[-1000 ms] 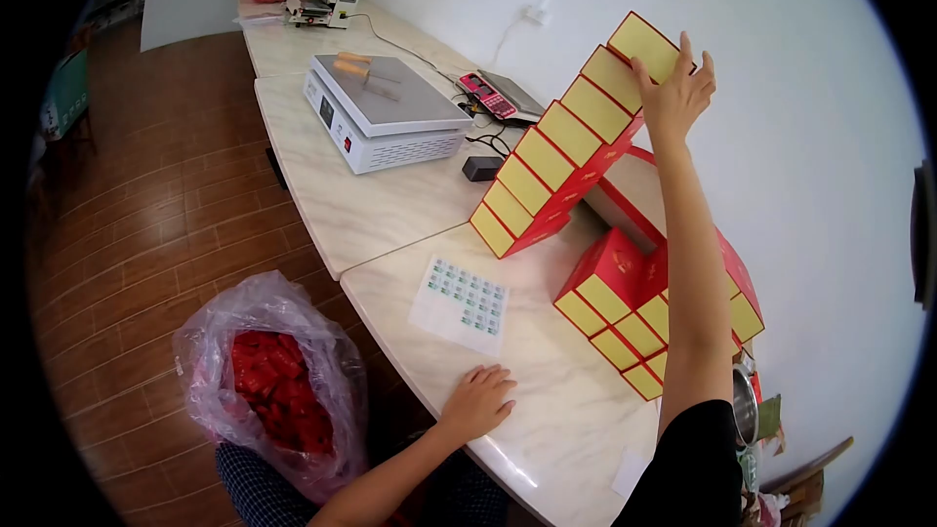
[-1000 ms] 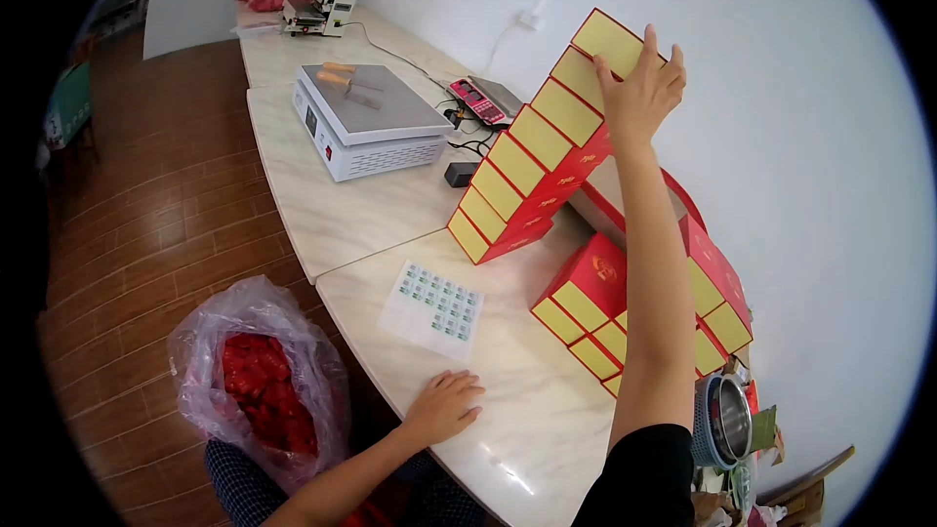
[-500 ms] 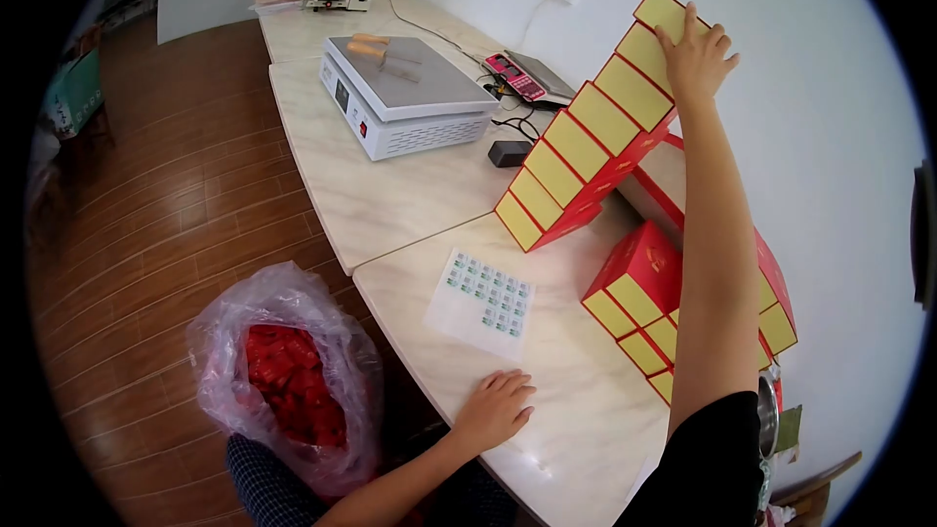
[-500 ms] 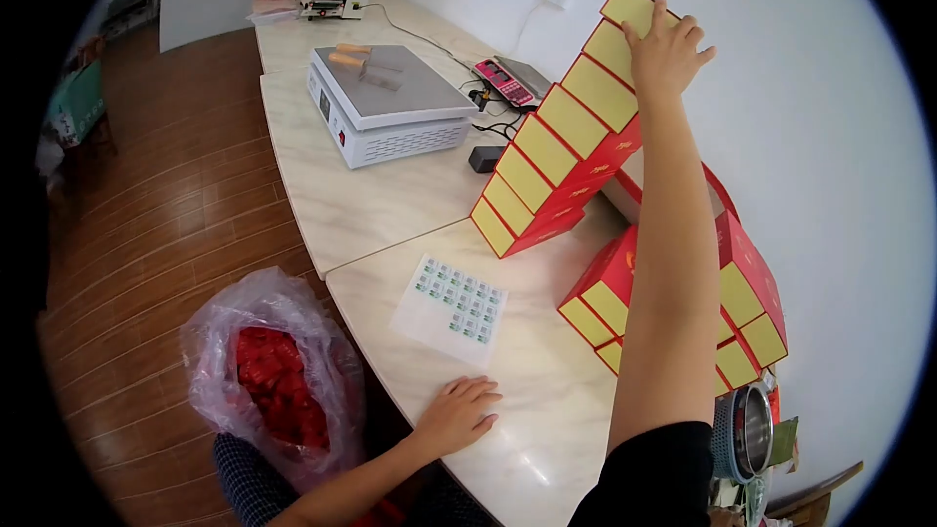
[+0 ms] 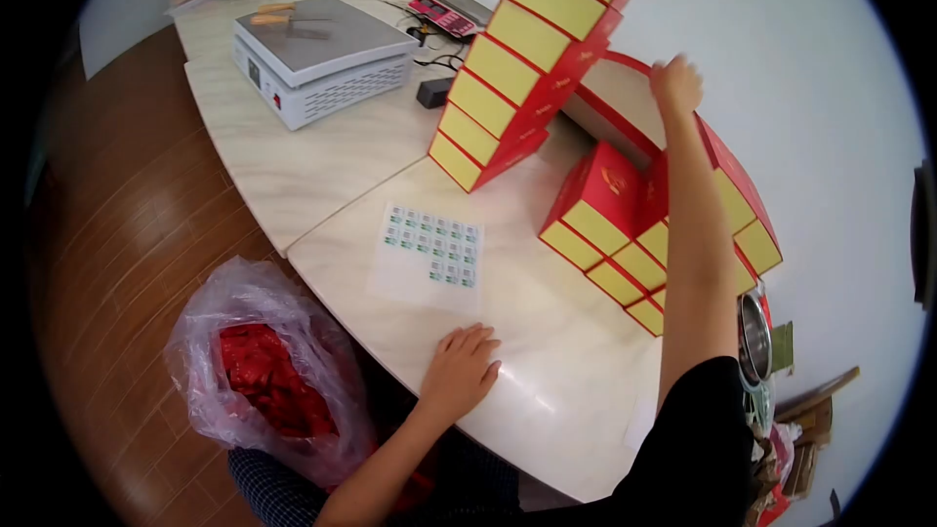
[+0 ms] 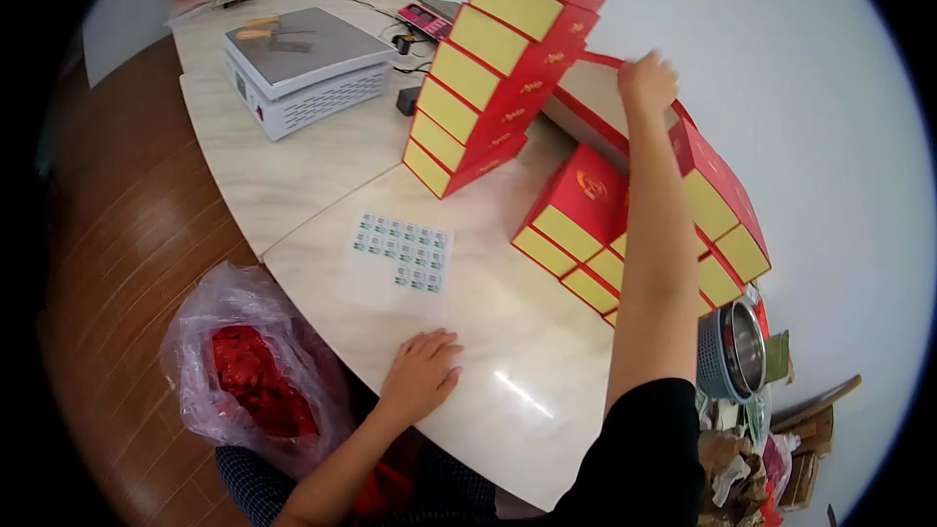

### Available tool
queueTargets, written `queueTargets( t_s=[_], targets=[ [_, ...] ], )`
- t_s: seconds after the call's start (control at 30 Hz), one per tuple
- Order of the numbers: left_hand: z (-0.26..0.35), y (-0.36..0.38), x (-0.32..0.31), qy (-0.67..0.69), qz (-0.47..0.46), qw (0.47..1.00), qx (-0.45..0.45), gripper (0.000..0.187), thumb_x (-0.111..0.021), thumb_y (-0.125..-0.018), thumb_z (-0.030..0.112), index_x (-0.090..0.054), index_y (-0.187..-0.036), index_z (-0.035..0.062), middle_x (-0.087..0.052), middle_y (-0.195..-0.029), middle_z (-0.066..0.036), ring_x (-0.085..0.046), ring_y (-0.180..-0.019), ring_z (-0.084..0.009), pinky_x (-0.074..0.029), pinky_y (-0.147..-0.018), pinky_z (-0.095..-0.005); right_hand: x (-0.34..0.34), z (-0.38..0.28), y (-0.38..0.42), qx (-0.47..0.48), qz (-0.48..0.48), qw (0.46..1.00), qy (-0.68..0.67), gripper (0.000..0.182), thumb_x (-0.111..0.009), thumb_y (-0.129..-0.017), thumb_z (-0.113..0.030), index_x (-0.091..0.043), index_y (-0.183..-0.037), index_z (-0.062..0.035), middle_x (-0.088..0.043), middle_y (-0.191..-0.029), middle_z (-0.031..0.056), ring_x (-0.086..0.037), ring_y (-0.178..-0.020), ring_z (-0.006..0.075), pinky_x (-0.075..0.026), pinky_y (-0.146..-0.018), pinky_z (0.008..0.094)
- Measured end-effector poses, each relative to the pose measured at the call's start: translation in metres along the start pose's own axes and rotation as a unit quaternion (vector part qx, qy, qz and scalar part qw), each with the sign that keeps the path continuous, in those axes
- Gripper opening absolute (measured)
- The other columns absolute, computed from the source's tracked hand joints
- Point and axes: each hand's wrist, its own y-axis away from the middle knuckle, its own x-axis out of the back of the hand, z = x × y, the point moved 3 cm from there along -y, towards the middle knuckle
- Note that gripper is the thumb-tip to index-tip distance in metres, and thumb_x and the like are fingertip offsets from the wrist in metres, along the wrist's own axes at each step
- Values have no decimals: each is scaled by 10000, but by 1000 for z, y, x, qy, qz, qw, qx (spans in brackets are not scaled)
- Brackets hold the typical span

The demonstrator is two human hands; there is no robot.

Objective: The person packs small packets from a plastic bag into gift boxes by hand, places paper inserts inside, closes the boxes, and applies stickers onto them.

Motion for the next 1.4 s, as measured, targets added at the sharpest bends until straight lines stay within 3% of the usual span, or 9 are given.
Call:
queueTargets(
  t_s=[0.1, 0.3, 0.43, 0.87, 0.97, 1.1, 1.17, 1.27, 1.4],
  targets=[
    [0, 0, 0, -8, -1, 1000, -2, 297, -592, -864, 188, -580, -1137, 71, -531, -1273, -81, -434, -1266, -244, -299, -1079, -426, -72, 46, 50, -59, -263, 963, -19, 487, -546, -846, -396, -629, -1162, -34, -570, -1239, 239, -530, -1193, 340, -434, -986, 464],
    [0, -2, 0, 11, -1, 1000, 8, 291, -602, -855, 171, -585, -1130, 77, -532, -1273, -84, -450, -1253, -242, -308, -1073, -419, -156, 63, 130, -263, -429, 864, -14, 1054, -554, -737, -730, -197, -1484, -77, -237, -1510, 203, -252, -1382, 364, -283, -1086, 515],
    [0, -3, 0, 1, 7, 1000, 14, 281, -604, -849, 162, -588, -1117, 78, -532, -1273, -82, -454, -1251, -243, -313, -1070, -420, -196, 65, 138, -269, -381, 884, -2, 1223, -586, -622, -810, -163, -1490, -59, -235, -1505, 222, -227, -1387, 356, -176, -1127, 479],
    [3, -1, 1, -32, 7, 999, -12, 270, -607, -844, 157, -598, -1103, 81, -536, -1256, -85, -457, -1244, -242, -332, -1052, -408, -162, 33, 150, -274, -438, 856, -14, 1279, -688, -534, -749, -68, -1513, -207, -172, -1517, 243, -175, -1409, 379, -156, -1120, 513],
    [1, 0, -1, -5, 6, 1000, -3, 279, -611, -845, 165, -593, -1108, 74, -548, -1243, -101, -474, -1221, -263, -348, -1032, -401, -130, 23, 167, -170, -461, 869, -68, 1262, -673, -556, -738, -57, -1516, -197, -129, -1514, 286, -130, -1406, 443, -140, -1111, 567],
    [2, 1, 8, 45, 20, 998, 47, 346, -599, -867, 170, -544, -1186, 47, -549, -1225, -164, -507, -1154, -324, -382, -991, -417, -56, -6, 219, 38, -429, 892, -138, 1186, -693, -558, -698, -191, -1498, -177, -205, -1511, 241, -269, -1347, 466, -234, -1056, 614],
    [-2, 6, 10, 85, 138, 985, 65, 400, -575, -894, 168, -479, -1250, 12, -535, -1223, -189, -508, -1157, -324, -383, -995, -410, -6, -8, 258, 142, -367, 902, -176, 1127, -742, -563, -610, -240, -1476, -179, -220, -1498, 246, -277, -1326, 493, -242, -1044, 627],
    [-16, 17, 11, 159, 258, 951, 55, 415, -522, -938, 190, -431, -1290, -9, -513, -1224, -212, -504, -1158, -334, -388, -999, -387, 59, 14, 313, 250, -347, 841, -332, 1079, -795, -563, -431, -271, -1468, -167, -241, -1481, 259, -279, -1317, 491, -233, -1064, 586],
    [-15, 48, 15, 309, 280, 901, 122, 395, -364, -1018, 267, -458, -1278, -16, -518, -1242, -160, -468, -1210, -250, -335, -1044, -339, 133, 44, 373, 415, -439, 690, -399, 1037, -785, -545, -355, -330, -1454, -153, -212, -1512, 225, -254, -1340, 467, -218, -1095, 544]
  ],
)
